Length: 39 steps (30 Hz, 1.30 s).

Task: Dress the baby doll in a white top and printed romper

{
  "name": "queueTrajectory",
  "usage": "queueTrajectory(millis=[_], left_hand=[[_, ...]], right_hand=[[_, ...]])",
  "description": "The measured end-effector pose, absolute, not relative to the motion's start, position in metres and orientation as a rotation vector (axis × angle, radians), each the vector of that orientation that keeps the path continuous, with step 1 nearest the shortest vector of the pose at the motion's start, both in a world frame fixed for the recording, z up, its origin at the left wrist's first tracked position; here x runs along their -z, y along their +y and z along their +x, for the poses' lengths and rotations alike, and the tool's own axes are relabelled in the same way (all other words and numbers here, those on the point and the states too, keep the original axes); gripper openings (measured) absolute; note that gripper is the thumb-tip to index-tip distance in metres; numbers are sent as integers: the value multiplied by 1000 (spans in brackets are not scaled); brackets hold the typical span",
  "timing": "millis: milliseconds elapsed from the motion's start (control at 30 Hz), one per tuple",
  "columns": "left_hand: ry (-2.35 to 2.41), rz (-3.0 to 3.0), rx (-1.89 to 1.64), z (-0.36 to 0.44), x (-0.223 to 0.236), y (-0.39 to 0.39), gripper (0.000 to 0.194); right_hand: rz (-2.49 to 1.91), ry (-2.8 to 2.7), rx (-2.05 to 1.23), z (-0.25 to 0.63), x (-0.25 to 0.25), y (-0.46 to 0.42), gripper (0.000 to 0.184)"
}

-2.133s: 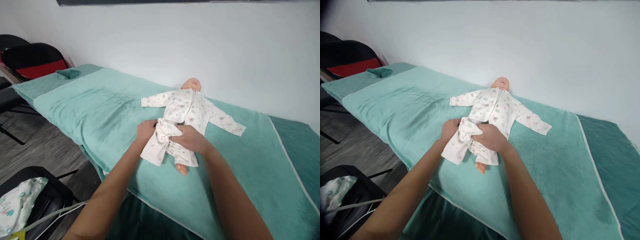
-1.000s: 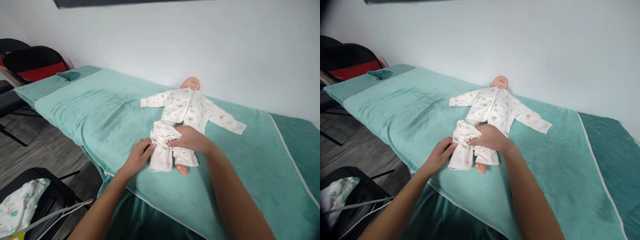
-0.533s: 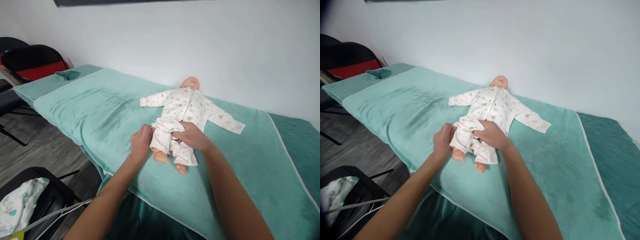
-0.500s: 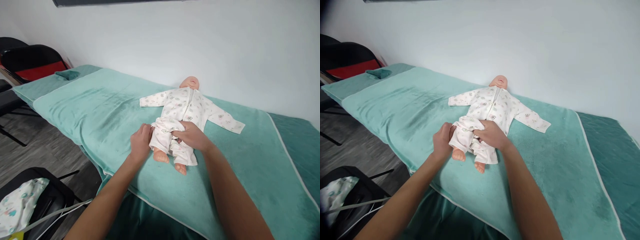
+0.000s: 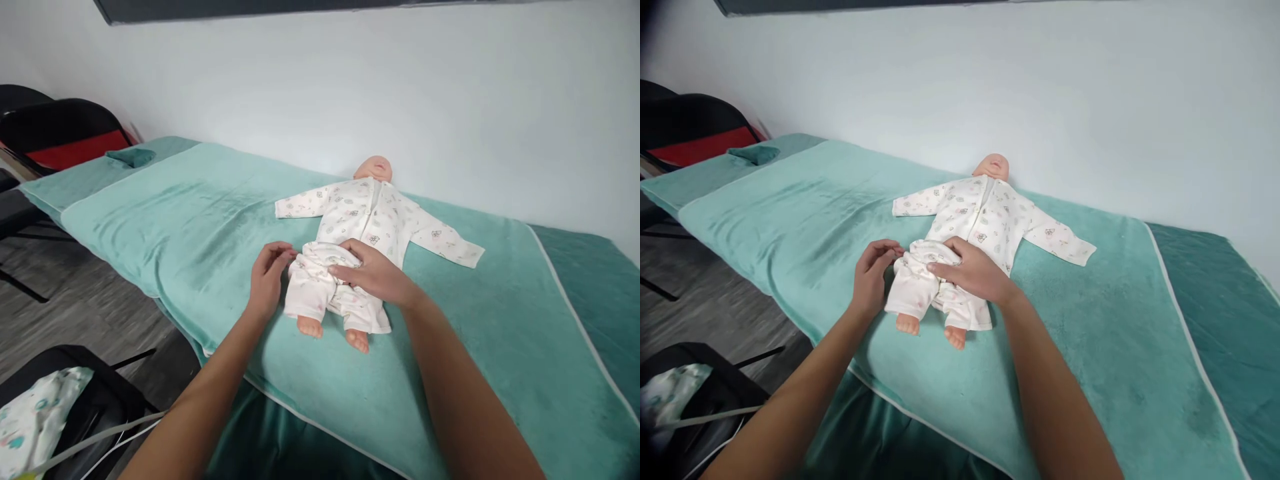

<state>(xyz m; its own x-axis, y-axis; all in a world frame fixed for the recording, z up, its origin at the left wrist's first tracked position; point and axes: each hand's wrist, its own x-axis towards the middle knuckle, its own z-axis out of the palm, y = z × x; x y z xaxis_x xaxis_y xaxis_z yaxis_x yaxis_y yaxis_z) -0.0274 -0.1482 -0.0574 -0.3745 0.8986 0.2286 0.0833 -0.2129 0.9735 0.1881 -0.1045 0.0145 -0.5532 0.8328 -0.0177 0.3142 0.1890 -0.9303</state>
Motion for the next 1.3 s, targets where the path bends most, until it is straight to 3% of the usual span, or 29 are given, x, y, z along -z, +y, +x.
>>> queueTrajectory(millis=[100, 200, 400, 500, 633, 733, 833, 1000, 1133, 1300], left_hand=[[1282, 1074, -1611, -27, 50, -133, 25], [1248, 1158, -1497, -20, 36, -113, 26], [1373, 1699, -1011, -7, -1, -87, 30], [1407, 2059, -813, 1, -9, -83, 36], [1610, 2464, -680, 21, -9, -78, 43], [1720, 2647, -634, 36, -6, -73, 31], [1753, 2672, -635, 40, -4, -69, 24], [1742, 2545, -767, 28, 4, -69, 38], [1617, 2452, -966, 19, 15, -68, 50], [1565, 2397, -1022, 16, 20, -61, 31]], right_hand=[[-989, -1917, -1439, 187, -14, -105, 35], [-1039, -1779, -1324, 185, -12, -104, 34], [-1160, -1458, -870, 198, -15, -100, 21], [-1304, -1504, -486, 209, -14, -95, 14], [-1520, -1778, -101, 211, -3, -89, 27], [-1602, -1935, -85, 207, 4, -89, 35], [-1652, -2045, -57, 203, 3, -93, 31], [-1685, -2084, 37, 197, 2, -97, 4], [-1657, -2062, 37, 197, 1, -96, 10], [-1596, -2137, -169, 205, -3, -96, 14]])
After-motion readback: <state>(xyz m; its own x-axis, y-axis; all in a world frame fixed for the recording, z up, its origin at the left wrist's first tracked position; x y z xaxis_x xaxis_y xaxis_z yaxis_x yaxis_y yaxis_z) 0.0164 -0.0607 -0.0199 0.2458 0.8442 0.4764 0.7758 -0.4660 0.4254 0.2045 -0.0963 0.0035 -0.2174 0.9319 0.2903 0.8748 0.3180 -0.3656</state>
